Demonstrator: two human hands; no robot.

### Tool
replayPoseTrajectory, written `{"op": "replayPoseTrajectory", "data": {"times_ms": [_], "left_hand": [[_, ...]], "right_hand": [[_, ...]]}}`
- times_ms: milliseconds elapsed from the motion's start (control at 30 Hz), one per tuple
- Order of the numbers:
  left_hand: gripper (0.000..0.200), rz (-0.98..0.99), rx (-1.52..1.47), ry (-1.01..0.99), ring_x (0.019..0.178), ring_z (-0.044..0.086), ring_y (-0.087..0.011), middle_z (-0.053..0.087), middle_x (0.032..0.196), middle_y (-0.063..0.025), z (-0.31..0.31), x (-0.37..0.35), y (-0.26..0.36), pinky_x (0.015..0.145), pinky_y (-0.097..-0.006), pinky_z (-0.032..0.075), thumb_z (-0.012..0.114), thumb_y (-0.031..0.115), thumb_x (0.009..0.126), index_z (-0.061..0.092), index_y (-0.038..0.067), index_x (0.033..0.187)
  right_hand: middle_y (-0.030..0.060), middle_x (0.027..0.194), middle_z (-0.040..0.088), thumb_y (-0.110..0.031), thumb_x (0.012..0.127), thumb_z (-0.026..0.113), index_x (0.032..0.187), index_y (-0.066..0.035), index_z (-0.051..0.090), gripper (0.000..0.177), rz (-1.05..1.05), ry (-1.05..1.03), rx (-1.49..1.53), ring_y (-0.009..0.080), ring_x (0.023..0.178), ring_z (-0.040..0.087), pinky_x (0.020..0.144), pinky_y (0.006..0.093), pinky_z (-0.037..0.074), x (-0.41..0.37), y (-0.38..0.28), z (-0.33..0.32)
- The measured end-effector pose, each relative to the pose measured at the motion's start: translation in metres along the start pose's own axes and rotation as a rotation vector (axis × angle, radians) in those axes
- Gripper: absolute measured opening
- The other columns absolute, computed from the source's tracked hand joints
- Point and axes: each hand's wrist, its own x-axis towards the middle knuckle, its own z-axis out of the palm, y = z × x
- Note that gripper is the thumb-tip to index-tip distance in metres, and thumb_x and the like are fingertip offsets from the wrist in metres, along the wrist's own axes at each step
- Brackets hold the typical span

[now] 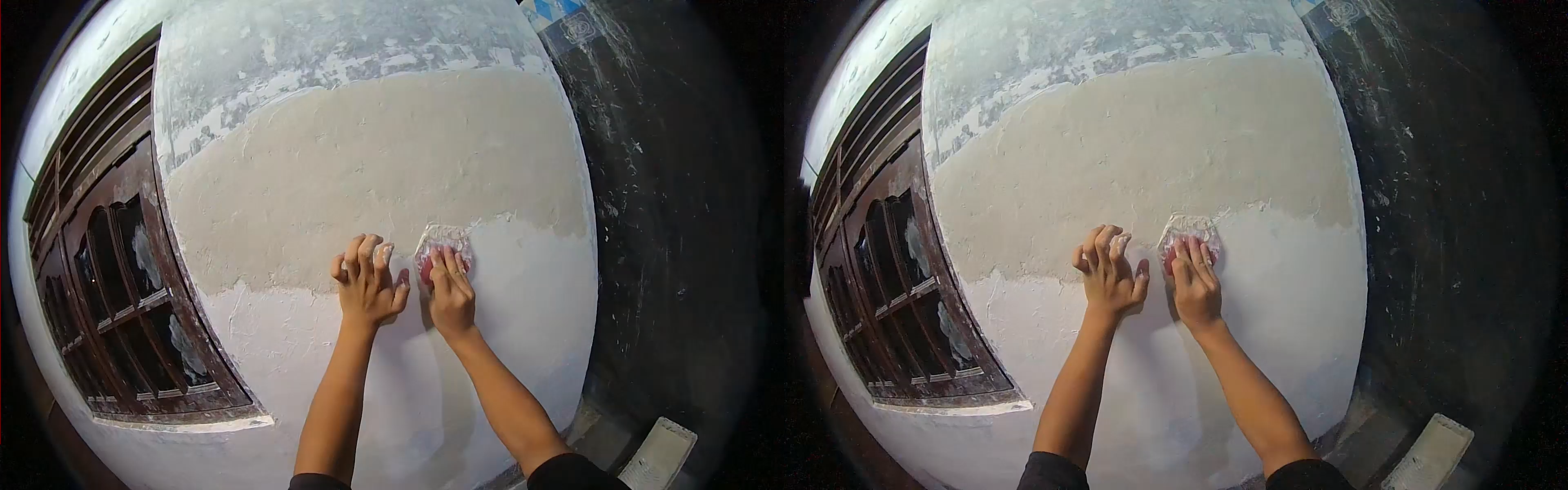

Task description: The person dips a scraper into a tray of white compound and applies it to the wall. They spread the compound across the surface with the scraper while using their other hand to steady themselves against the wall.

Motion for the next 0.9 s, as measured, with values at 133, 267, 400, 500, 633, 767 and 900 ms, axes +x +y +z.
{"op": "replayPoseTrajectory", "data": {"times_ms": [133,267,400,500,633,767,900], "left_hand": [[0.057,0.006,-0.015,-0.026,0.123,0.040,-0.0289,0.047,0.123,-0.0096,0.002,-0.001,-0.001,0.097,-0.0454,0.021,0.060,0.030,0.073,0.042,0.013,0.123],[0.056,0.001,-0.017,-0.063,0.122,0.040,-0.0291,0.046,0.123,-0.0098,0.000,0.000,0.002,0.097,-0.0458,0.021,0.060,0.029,0.073,0.041,0.012,0.123],[0.057,0.004,0.008,-0.078,0.122,0.040,-0.0293,0.046,0.123,-0.0101,-0.001,0.000,0.002,0.096,-0.0458,0.021,0.061,0.028,0.072,0.041,0.012,0.123],[0.057,0.010,0.009,-0.084,0.122,0.039,-0.0293,0.046,0.122,-0.0103,0.000,0.001,0.000,0.096,-0.0460,0.021,0.061,0.028,0.072,0.040,0.013,0.123],[0.056,0.006,-0.001,-0.094,0.121,0.040,-0.0295,0.046,0.122,-0.0102,0.000,0.001,0.001,0.096,-0.0461,0.021,0.061,0.028,0.072,0.040,0.014,0.123],[0.057,0.003,0.007,-0.100,0.120,0.040,-0.0296,0.046,0.122,-0.0100,0.002,-0.001,-0.001,0.096,-0.0460,0.021,0.062,0.028,0.071,0.040,0.014,0.122],[0.053,0.016,0.015,-0.067,0.120,0.042,-0.0277,0.047,0.121,-0.0093,0.001,0.000,0.000,0.095,-0.0446,0.022,0.062,0.030,0.072,0.043,0.014,0.119]], "right_hand": [[0.0146,0.110,0.068,0.007,0.083,0.055,0.100,0.000,0.057,0.019,0.009,0.104,0.011,0.0362,0.106,0.064,0.092,0.0495,0.051,0.004,0.006,-0.026],[0.0140,0.104,0.069,0.006,0.082,0.056,0.108,-0.001,0.058,0.027,0.203,0.200,0.111,0.0337,0.094,0.068,0.081,0.0416,0.054,0.038,-0.001,-0.050],[0.0185,0.103,0.068,0.009,0.078,0.058,0.117,0.001,0.059,0.040,0.430,0.075,0.401,0.0326,0.093,0.068,0.079,0.0352,0.053,0.078,0.013,-0.055],[0.0186,0.107,0.068,0.012,0.075,0.058,0.119,-0.002,0.063,0.046,0.445,-0.105,0.605,0.0261,0.097,0.068,0.082,0.0329,0.052,0.104,0.045,-0.053],[0.0161,0.110,0.068,0.013,0.074,0.056,0.119,-0.002,0.064,0.048,0.410,-0.449,0.608,0.0221,0.099,0.067,0.086,0.0297,0.051,0.136,0.071,-0.041],[0.0152,0.112,0.069,0.012,0.073,0.057,0.121,-0.004,0.064,0.052,0.428,-0.364,0.673,0.0220,0.100,0.067,0.090,0.0288,0.049,0.152,0.073,-0.040],[0.0148,0.112,0.069,0.012,0.073,0.055,0.121,-0.005,0.064,0.051,0.280,-0.422,0.580,0.0208,0.099,0.066,0.088,0.0296,0.049,0.141,0.066,-0.033]]}}
